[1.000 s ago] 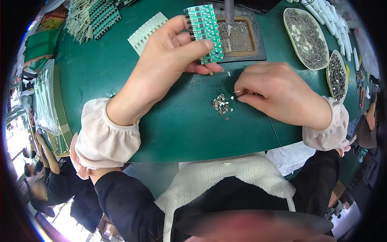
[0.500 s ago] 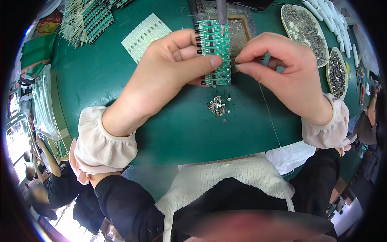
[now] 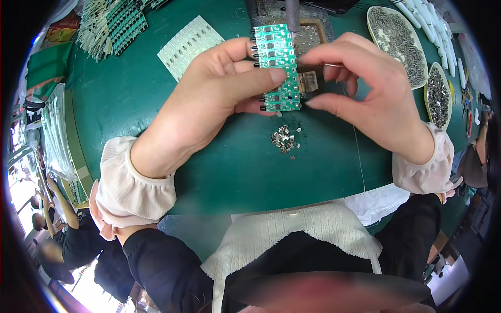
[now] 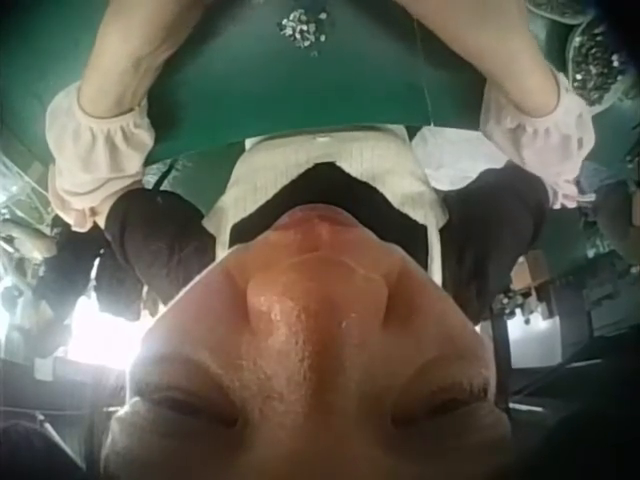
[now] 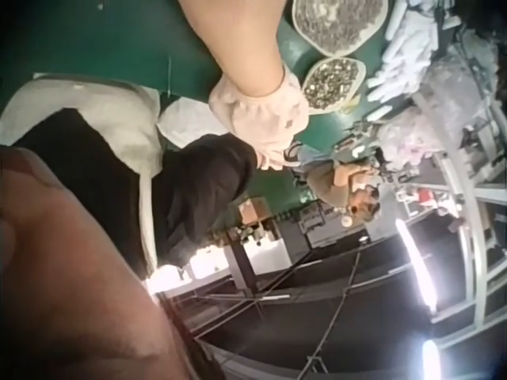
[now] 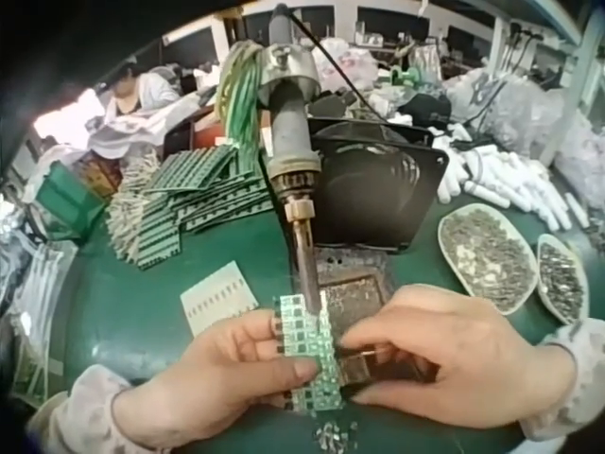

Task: The recorder is assembling small electronic components into pins on green circuit boards at a workstation.

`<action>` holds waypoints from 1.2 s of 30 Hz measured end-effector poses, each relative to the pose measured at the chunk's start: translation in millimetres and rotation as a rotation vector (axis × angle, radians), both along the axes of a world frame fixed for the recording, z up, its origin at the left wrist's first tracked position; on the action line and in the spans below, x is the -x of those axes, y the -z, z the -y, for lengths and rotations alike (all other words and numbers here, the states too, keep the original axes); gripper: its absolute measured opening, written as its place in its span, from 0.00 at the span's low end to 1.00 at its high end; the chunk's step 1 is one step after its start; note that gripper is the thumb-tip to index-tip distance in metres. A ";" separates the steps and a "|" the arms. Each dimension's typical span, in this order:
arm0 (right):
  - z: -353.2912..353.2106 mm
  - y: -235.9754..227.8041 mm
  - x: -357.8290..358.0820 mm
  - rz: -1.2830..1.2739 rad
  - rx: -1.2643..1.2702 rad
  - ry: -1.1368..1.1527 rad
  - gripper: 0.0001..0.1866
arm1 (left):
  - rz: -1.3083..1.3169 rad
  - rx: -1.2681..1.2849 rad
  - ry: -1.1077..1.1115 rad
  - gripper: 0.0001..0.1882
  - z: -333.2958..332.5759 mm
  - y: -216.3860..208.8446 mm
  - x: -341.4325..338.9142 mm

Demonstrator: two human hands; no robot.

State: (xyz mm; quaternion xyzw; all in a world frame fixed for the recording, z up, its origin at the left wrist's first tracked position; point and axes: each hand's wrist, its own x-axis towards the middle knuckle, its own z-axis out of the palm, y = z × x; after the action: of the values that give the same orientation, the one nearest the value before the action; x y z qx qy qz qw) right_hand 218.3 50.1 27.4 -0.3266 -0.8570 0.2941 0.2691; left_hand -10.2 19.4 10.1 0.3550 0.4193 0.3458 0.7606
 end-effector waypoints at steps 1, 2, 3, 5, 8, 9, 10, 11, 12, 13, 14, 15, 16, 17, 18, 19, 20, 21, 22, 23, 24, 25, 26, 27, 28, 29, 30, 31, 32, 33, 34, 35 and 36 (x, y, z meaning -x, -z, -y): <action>-0.8 1.9 -0.9 0.000 0.000 0.000 0.16 | 0.011 -0.009 -0.007 0.16 -0.5 -0.2 0.0; -2.5 4.7 -2.9 0.029 -0.057 -0.020 0.17 | 0.011 -0.009 -0.008 0.16 -0.3 0.3 -0.6; -3.8 5.9 -4.4 0.060 -0.114 -0.039 0.18 | -0.023 -0.024 -0.005 0.16 -0.1 0.2 -2.5; -4.7 5.0 -2.5 0.054 -0.122 -0.048 0.18 | -0.059 -0.038 -0.003 0.17 0.0 -1.2 -4.0; -3.1 2.7 -0.3 0.030 -0.143 -0.068 0.17 | -0.099 -0.101 -0.018 0.19 3.1 -4.7 -4.2; -5.0 1.6 -1.6 0.019 -0.160 -0.077 0.17 | -0.085 -0.101 -0.027 0.20 1.6 -2.6 -4.8; -6.4 1.1 -2.5 0.022 -0.178 -0.067 0.17 | -0.071 -0.103 -0.036 0.22 0.5 -1.6 -5.2; -7.2 1.7 -2.9 0.007 -0.198 -0.093 0.17 | -0.069 -0.123 -0.025 0.22 -0.2 -2.7 -4.6; -5.8 2.2 -3.9 -0.005 -0.216 -0.115 0.17 | -0.053 -0.102 -0.024 0.19 1.1 -3.5 -3.9; -4.3 1.5 -4.5 0.004 -0.235 -0.098 0.17 | -0.037 -0.082 -0.021 0.16 2.6 -4.5 -4.2; -2.6 0.6 -4.2 -0.016 -0.214 -0.104 0.16 | -0.027 -0.071 -0.033 0.17 4.8 -5.6 -6.2; -1.7 0.6 -5.4 -0.032 -0.197 -0.103 0.16 | -0.015 -0.094 -0.005 0.17 5.8 -7.4 -7.0; -3.1 4.9 -5.9 -0.049 -0.221 -0.126 0.14 | -0.089 -0.072 -0.008 0.18 5.4 -7.6 -5.9; -4.0 10.2 -4.5 -0.075 -0.225 -0.143 0.14 | -0.162 -0.052 -0.009 0.18 5.3 -7.0 -4.7; -4.3 13.0 -5.6 -0.088 -0.218 -0.153 0.14 | -0.168 -0.065 -0.030 0.20 4.7 -5.0 -7.7; -4.1 17.1 -7.4 -0.100 -0.204 -0.151 0.14 | -0.177 -0.074 -0.048 0.21 6.0 -4.0 -10.3; -5.0 21.4 -6.2 -0.132 -0.195 -0.159 0.14 | -0.180 -0.079 -0.061 0.21 7.5 -4.3 -10.8; -4.3 25.2 -6.3 -0.168 -0.186 -0.149 0.13 | -0.179 -0.087 -0.072 0.22 6.8 -4.4 -12.9; -5.5 25.4 -5.2 -0.183 -0.158 -0.163 0.13 | -0.184 -0.095 -0.091 0.22 7.8 -5.1 -13.6; -5.7 24.9 -6.3 -0.153 -0.174 -0.121 0.13 | -0.189 -0.102 -0.110 0.23 7.6 -4.0 -14.6; -5.6 22.4 -2.4 -0.163 -0.168 -0.150 0.13 | -0.170 -0.117 -0.114 0.23 9.4 -3.5 -9.1; -6.2 22.7 -3.7 -0.174 -0.155 -0.166 0.13 | -0.173 -0.119 -0.107 0.23 7.3 -1.9 -9.2; -6.8 23.0 -6.1 -0.160 -0.166 -0.133 0.13 | -0.175 -0.117 -0.095 0.23 5.3 -1.7 -11.7; -6.9 23.9 -4.8 -0.157 -0.124 -0.159 0.12 | -0.178 -0.113 -0.097 0.23 5.9 -0.7 -11.3; -7.2 24.4 -4.5 -0.155 -0.080 -0.186 0.12 | -0.166 -0.121 -0.080 0.23 5.4 0.0 -11.8; -7.7 24.7 -4.7 -0.144 -0.088 -0.170 0.12 | -0.168 -0.117 -0.090 0.23 4.4 0.5 -12.7; -8.0 24.0 -3.6 -0.138 -0.039 -0.179 0.11 | -0.174 -0.113 -0.106 0.23 4.8 1.1 -12.2; -8.2 22.7 -4.6 -0.133 0.010 -0.189 0.10 | -0.166 -0.120 -0.096 0.23 5.0 2.9 -11.1; -8.3 20.8 -6.9 -0.126 0.003 -0.179 0.10 | -0.155 -0.133 -0.100 0.24 4.9 5.1 -10.2; -8.3 17.0 -6.7 -0.101 0.085 -0.179 0.10 | -0.147 -0.142 -0.109 0.24 5.9 6.7 -8.6; -8.5 13.4 -7.0 -0.077 0.167 -0.179 0.09 | -0.143 -0.146 -0.105 0.24 6.3 6.6 -8.5; -8.9 10.2 -8.3 -0.075 0.163 -0.174 0.09 | -0.151 -0.144 -0.101 0.24 6.2 5.8 -8.7; -9.3 7.2 -10.3 -0.057 0.244 -0.155 0.09 | -0.159 -0.141 -0.099 0.24 6.7 5.1 -8.9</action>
State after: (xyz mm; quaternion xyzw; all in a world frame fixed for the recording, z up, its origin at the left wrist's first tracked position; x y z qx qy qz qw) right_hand 228.6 59.4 20.3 -0.2813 -0.8296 0.4249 0.2281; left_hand -1.4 12.6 5.0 0.4127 0.4700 0.3825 0.6801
